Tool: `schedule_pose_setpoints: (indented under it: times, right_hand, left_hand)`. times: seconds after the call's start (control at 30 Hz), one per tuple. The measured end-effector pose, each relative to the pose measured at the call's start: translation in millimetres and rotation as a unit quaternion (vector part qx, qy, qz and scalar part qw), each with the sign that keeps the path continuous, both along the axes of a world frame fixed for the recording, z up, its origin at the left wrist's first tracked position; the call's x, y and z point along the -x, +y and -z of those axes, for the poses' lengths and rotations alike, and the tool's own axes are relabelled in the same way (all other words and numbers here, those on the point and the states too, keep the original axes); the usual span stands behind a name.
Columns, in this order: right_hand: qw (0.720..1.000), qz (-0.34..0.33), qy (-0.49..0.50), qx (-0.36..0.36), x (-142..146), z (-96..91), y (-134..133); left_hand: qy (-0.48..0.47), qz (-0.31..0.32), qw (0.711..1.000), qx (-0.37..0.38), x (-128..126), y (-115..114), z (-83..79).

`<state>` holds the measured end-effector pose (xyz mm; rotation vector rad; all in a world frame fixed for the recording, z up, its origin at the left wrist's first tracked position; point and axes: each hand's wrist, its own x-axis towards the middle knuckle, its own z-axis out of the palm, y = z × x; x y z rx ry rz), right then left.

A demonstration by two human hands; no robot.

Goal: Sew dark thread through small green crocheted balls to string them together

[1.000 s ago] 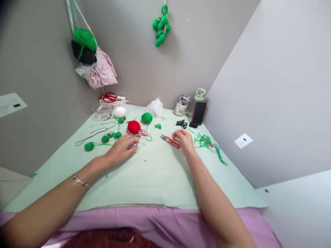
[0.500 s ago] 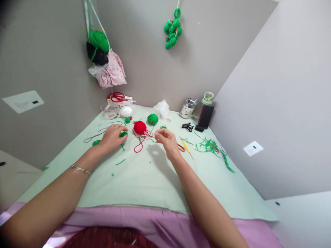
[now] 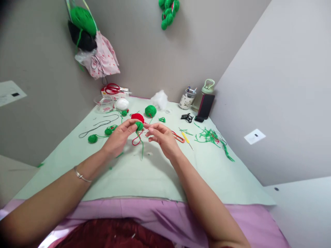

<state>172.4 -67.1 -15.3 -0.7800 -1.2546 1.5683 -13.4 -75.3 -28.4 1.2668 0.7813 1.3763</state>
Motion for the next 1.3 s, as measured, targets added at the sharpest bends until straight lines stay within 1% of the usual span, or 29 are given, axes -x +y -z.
schedule_pose_setpoints:
  times: [0.1, 0.17, 0.23, 0.27, 0.37, 0.43, 0.5, 0.57, 0.6, 0.63, 0.7, 0.8, 0.87, 0.93, 1.0, 1.03, 1.1, 1.17, 1.2, 1.23, 1.3]
  right_hand:
    - [0.997, -0.076, 0.000, 0.022, 6, 4.1, -6]
    - [0.992, -0.124, -0.018, 0.029, 7, 4.6, -9]
    - [0.987, -0.151, -0.049, 0.027, 6, 3.2, -11]
    - [0.985, -0.157, -0.067, 0.025, 4, 2.4, -10]
    - [0.979, -0.160, -0.124, 0.022, -5, 1.3, -5]
    - [0.980, -0.141, -0.140, 0.022, -11, 1.9, 0]
    - [0.987, -0.107, -0.121, 0.025, -16, 2.4, 3]
    - [0.993, -0.073, -0.091, 0.030, -17, 2.0, 5]
    - [0.994, -0.064, -0.078, 0.031, -17, 1.6, 5]
    - [0.995, -0.057, -0.070, 0.032, -16, 1.1, 4]
    - [0.996, -0.051, -0.063, 0.032, -14, 0.6, 3]
    - [0.997, -0.045, -0.052, 0.035, -10, 2.4, 2]
    - [0.998, -0.041, -0.044, 0.037, -10, 5.1, 2]
    - [0.998, -0.039, -0.038, 0.038, -12, 7.3, 4]
    - [0.998, -0.041, -0.036, 0.034, -14, 6.9, 9]
    - [0.998, -0.045, -0.040, 0.031, -14, 5.4, 12]
    - [0.996, -0.057, -0.059, 0.022, -11, 1.0, 22]
    - [0.993, -0.077, -0.083, 0.017, -1, -2.1, 34]
    - [0.992, -0.088, -0.090, 0.019, 7, -1.9, 40]
    - [0.990, -0.101, -0.095, 0.024, 16, -0.1, 47]
    - [0.986, -0.124, -0.108, 0.029, 37, 7.3, 62]
  left_hand:
    - [0.027, -0.034, 0.998, -0.036, -5, -3, 4.9]
    - [-0.012, -0.069, 0.997, -0.022, -3, -2, 5.1]
    - [-0.080, -0.090, 0.992, 0.021, 2, 1, 2.9]
    - [-0.116, -0.090, 0.988, 0.051, 5, 3, 1.2]
    - [-0.208, -0.064, 0.966, 0.141, 15, 8, -4.1]
    - [-0.228, -0.047, 0.957, 0.171, 20, 9, -6.6]
    - [-0.184, -0.019, 0.969, 0.164, 23, 8, -7.7]
    - [-0.079, 0.015, 0.988, 0.129, 21, 5, -7.4]
    - [-0.015, 0.028, 0.994, 0.108, 19, 2, -6.7]
    - [0.049, 0.037, 0.994, 0.089, 17, 0, -5.8]
    - [0.152, 0.044, 0.986, 0.048, 11, -5, -3.3]
    - [0.239, 0.052, 0.969, -0.024, 6, -10, 1.3]
    - [0.279, 0.064, 0.956, -0.062, 6, -11, 4.3]
    - [0.316, 0.078, 0.942, -0.080, 8, -10, 7.0]
    - [0.331, 0.109, 0.935, -0.069, 11, -9, 8.8]
    - [0.333, 0.136, 0.931, -0.053, 12, -9, 9.2]
    - [0.334, 0.210, 0.919, -0.018, 13, -9, 9.4]
    - [0.338, 0.280, 0.899, 0.007, 13, -11, 9.1]
    - [0.338, 0.304, 0.890, 0.014, 12, -12, 9.0]
    - [0.338, 0.320, 0.885, 0.020, 11, -13, 9.1]
    - [0.335, 0.327, 0.884, 0.023, 9, -14, 9.7]
